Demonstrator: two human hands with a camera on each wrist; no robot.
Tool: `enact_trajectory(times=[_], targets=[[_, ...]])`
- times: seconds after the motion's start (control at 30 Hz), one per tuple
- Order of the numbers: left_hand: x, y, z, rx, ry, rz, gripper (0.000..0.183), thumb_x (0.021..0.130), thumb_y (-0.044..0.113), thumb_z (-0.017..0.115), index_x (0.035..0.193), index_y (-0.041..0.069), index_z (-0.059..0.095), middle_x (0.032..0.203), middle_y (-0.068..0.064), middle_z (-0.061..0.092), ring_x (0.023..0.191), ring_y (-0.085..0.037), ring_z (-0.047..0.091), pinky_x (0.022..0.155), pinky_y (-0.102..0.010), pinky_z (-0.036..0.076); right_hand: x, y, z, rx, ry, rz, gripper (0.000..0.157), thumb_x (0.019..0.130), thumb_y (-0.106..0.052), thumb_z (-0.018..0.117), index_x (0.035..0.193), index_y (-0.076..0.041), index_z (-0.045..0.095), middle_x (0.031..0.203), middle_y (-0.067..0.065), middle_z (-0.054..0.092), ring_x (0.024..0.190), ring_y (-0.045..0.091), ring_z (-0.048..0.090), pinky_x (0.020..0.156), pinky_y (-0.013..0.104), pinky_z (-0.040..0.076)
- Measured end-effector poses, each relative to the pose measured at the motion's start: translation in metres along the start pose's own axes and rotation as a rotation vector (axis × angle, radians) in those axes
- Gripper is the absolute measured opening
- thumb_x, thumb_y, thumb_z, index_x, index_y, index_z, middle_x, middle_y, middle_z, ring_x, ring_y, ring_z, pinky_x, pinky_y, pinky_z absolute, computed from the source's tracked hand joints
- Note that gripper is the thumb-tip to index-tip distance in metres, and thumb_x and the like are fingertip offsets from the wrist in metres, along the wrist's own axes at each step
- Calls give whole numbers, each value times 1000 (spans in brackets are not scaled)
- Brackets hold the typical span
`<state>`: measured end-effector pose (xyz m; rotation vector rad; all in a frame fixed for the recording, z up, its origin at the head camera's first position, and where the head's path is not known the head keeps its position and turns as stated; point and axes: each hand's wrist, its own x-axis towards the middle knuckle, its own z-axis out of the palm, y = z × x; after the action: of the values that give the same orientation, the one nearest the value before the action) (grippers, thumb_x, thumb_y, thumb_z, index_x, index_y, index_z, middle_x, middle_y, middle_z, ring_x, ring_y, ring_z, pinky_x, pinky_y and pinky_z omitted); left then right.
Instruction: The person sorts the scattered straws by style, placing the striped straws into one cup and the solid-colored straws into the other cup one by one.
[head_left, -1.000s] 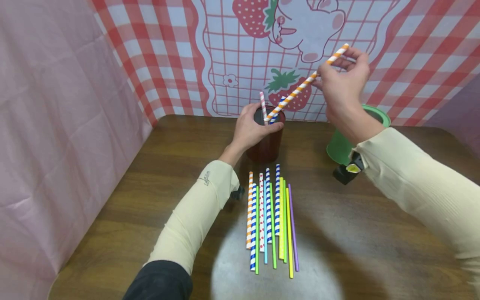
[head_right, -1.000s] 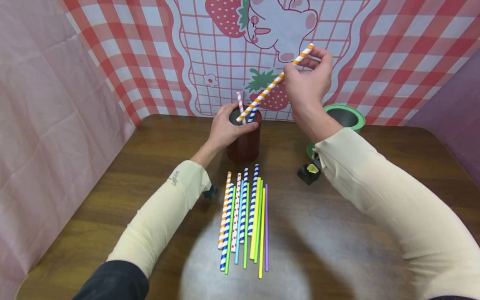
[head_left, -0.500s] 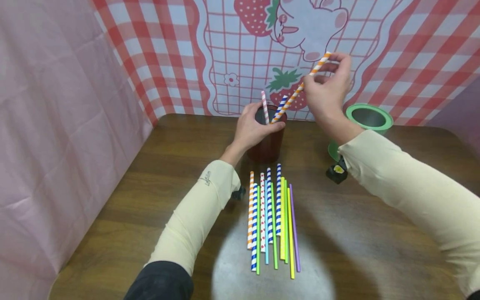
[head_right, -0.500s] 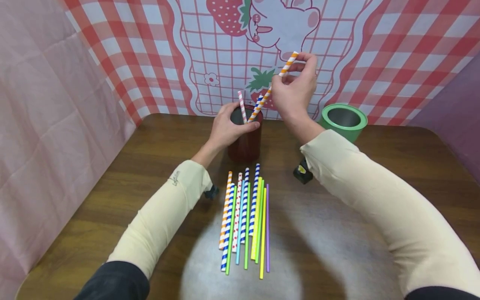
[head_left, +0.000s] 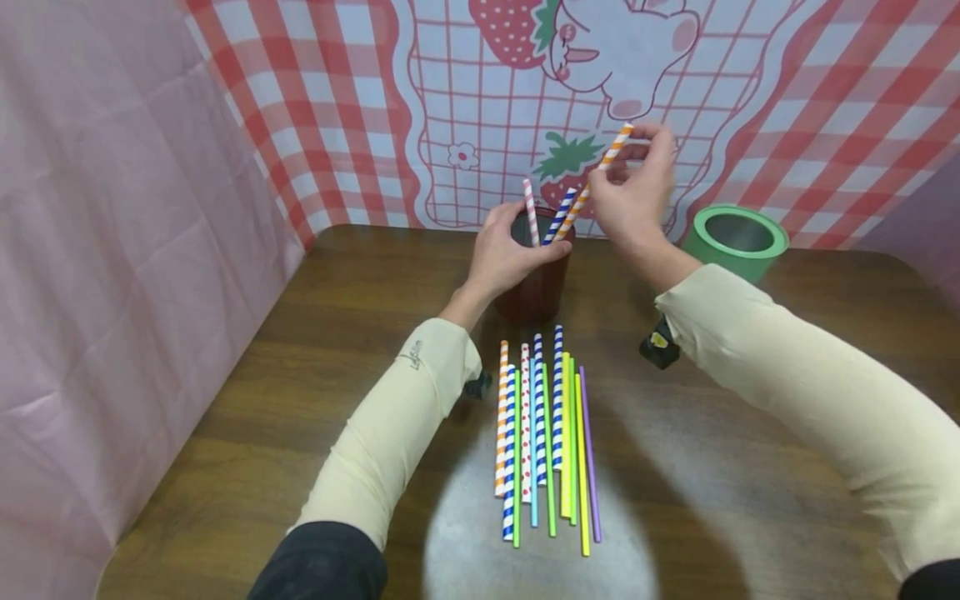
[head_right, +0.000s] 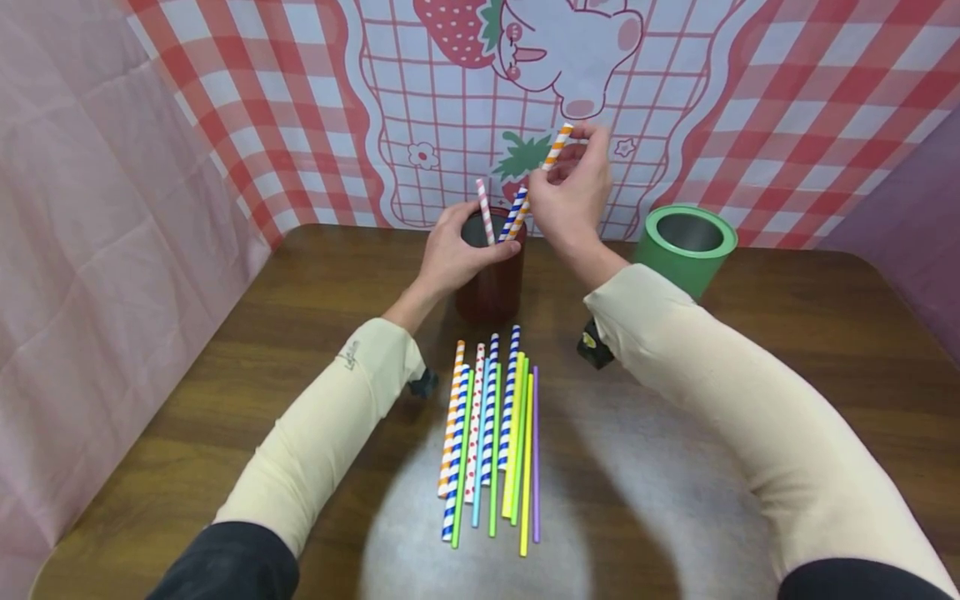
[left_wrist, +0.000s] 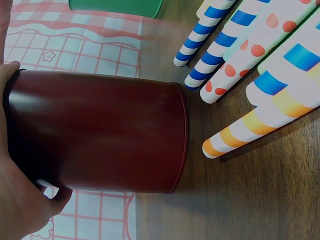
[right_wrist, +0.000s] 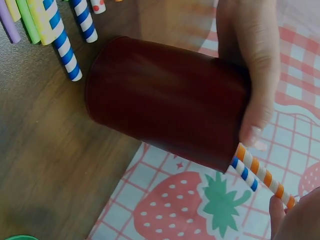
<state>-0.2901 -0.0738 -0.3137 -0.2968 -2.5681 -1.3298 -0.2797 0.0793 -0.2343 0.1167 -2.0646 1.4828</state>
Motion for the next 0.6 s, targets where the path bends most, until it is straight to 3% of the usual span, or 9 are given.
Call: enact_trajectory(times=[0.3, 0.6], targets=[[1, -1, -1, -4, 2, -4, 88, 69, 57, 79, 141, 17, 47, 142, -3, 41, 124, -21, 45, 100, -33, 41, -5, 12, 13, -55, -72, 1, 47, 79, 5, 57, 122, -6, 43, 94, -4, 47, 82, 9, 53, 79, 20, 48], [1, 0, -1, 8, 5, -3, 88, 69, 54, 80, 141, 15, 47, 143, -4, 41, 121, -16, 44, 99, -31, 40, -9, 23, 19, -145, -102, 93, 49, 79, -1, 62, 124, -7, 42, 100, -1, 52, 85, 10, 56, 80, 20, 49]])
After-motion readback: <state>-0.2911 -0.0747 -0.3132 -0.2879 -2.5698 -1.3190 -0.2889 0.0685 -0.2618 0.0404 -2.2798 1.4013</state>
